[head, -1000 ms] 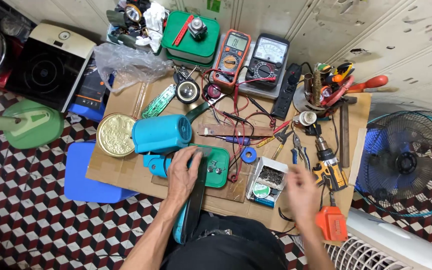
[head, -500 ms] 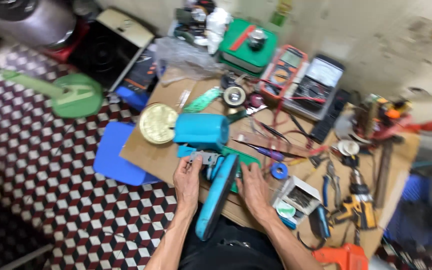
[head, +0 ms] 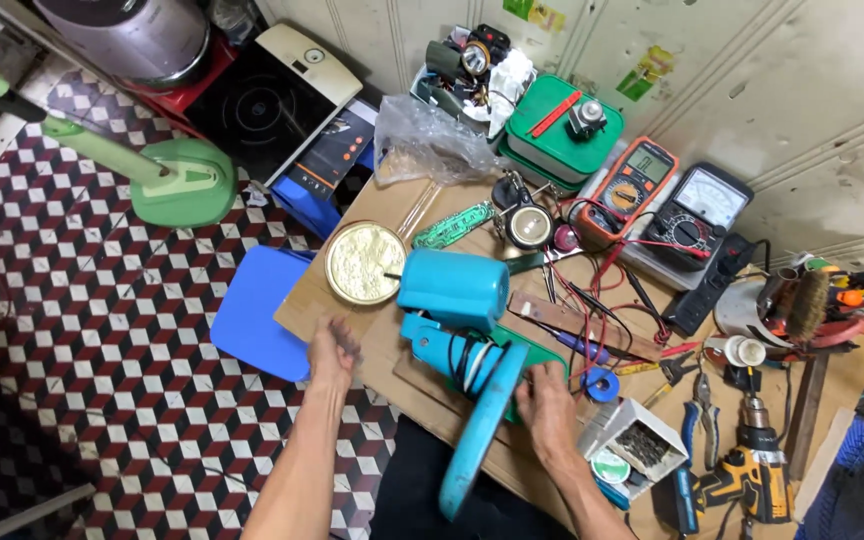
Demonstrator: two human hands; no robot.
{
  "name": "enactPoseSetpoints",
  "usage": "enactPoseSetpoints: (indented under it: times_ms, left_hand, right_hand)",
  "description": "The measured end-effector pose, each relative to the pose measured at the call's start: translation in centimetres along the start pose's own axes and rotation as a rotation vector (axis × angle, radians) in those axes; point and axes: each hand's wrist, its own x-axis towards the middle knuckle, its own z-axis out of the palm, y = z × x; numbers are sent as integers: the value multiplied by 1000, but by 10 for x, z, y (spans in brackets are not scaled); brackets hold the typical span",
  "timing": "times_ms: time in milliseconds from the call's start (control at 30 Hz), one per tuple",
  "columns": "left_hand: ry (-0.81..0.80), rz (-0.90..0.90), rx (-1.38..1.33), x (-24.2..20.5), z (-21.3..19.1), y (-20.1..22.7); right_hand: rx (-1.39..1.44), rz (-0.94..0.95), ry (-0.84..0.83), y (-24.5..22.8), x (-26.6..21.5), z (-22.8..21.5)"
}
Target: The recorder is disassembling and inspecting the internal electronic components of a blue portable air cooling device.
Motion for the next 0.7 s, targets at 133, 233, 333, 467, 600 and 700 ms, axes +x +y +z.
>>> enactPoseSetpoints:
  times_ms: [133,233,333,467,600,700]
  left_hand:
    - [135,104,596,19,16,14]
    - [79,335,712,24,29,26]
    - [22,362,715,34,33,28]
    - [132,290,906,0,40,51]
    - [125,389,887,16,23,41]
    - [83,528,799,8,19,40]
  right_hand:
    - [104,58,146,12,5,10]
    - [151,214,128,17,6,15]
    - [135,242,145,23,3,20]
    - [113,243,164,16,4,18]
    - [138,354,159,24,7,19]
    - [177,370,156,25,5,19]
